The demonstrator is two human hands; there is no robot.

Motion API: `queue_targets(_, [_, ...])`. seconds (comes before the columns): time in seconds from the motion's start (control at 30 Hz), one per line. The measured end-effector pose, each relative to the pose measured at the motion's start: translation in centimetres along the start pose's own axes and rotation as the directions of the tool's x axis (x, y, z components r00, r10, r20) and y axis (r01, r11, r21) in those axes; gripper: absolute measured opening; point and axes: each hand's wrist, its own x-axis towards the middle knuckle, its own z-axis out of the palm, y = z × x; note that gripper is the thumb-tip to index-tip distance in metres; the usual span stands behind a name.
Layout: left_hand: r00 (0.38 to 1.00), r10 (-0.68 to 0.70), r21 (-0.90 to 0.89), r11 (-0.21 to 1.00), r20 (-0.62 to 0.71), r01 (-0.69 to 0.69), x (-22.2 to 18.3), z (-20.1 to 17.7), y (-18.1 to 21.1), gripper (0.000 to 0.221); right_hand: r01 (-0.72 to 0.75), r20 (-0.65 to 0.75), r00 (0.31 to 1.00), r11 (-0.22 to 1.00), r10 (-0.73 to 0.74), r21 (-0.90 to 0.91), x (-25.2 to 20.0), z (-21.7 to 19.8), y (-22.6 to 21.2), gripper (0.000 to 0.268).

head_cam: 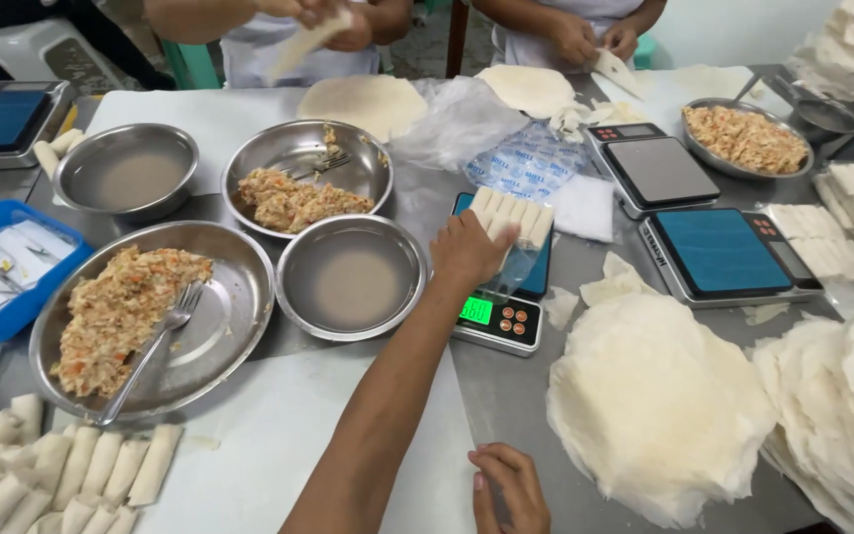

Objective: Manually rolling lumpia by placing filling on wrappers and folding them into cylinders.

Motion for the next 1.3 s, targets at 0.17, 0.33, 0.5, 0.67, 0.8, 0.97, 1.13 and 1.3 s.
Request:
queue_targets(0.17, [0.999, 0.023, -0.186, 0.982, 0.03, -0.017, 0.2, -1.0, -1.6, 0.063, 0.034, 0.063, 0.997, 0.999, -0.036, 0.026, 1.1, 0.0, -0.2, 0.021])
queue_targets(0.33, [0.79, 0.417, 0.012, 0.887, -0.449, -0.462, -7.1, -2.0, -5.4, 0.044, 0.197, 0.2, 0.959, 0.98, -0.199, 0.027, 4.5, 0.6, 2.9, 0.023])
queue_targets(0.5, [0.724, 0.443, 0.057, 0.87, -0.528, -0.49, -24.8, -14.1, -13.9, 0.035, 0.302, 0.175, 0.941, 0.952, -0.291, -0.041, 5.4, 2.2, 2.3, 0.022])
queue_targets(0.67, [0.912, -0.217, 0.479, 0.795, -0.348, 0.372, -33.7, -25.2, -25.8, 0.026, 0.325, 0.204, 0.928, 0.945, -0.311, -0.041, 2.7, 3.7, 3.3, 0.019])
queue_targets(0.8, [0.887, -0.426, 0.604, 0.665, -0.176, 0.439, -37.0, -25.0, -33.4, 0.085, 0.205, 0.374, 0.911, 0.978, -0.174, -0.042, 1.8, 4.0, 3.9, 0.026])
queue_targets(0.97, [0.901, -0.177, 0.733, 0.529, -0.396, 0.427, -38.2, -23.9, -34.4, 0.049, 0.203, 0.346, 0.924, 0.976, -0.163, -0.081, 2.0, 3.6, 4.0, 0.026])
queue_targets(1.13, [0.894, -0.307, 0.596, 0.667, -0.325, 0.446, -38.0, -24.9, -33.3, 0.045, 0.175, 0.361, 0.922, 0.982, -0.14, -0.068, 2.2, 3.5, 3.4, 0.025])
queue_targets(1.3, [0.893, -0.319, 0.512, 0.735, -0.317, 0.444, -37.6, -25.6, -32.2, 0.039, 0.098, 0.4, 0.915, 0.991, -0.052, -0.096, 2.2, 3.2, 2.8, 0.026])
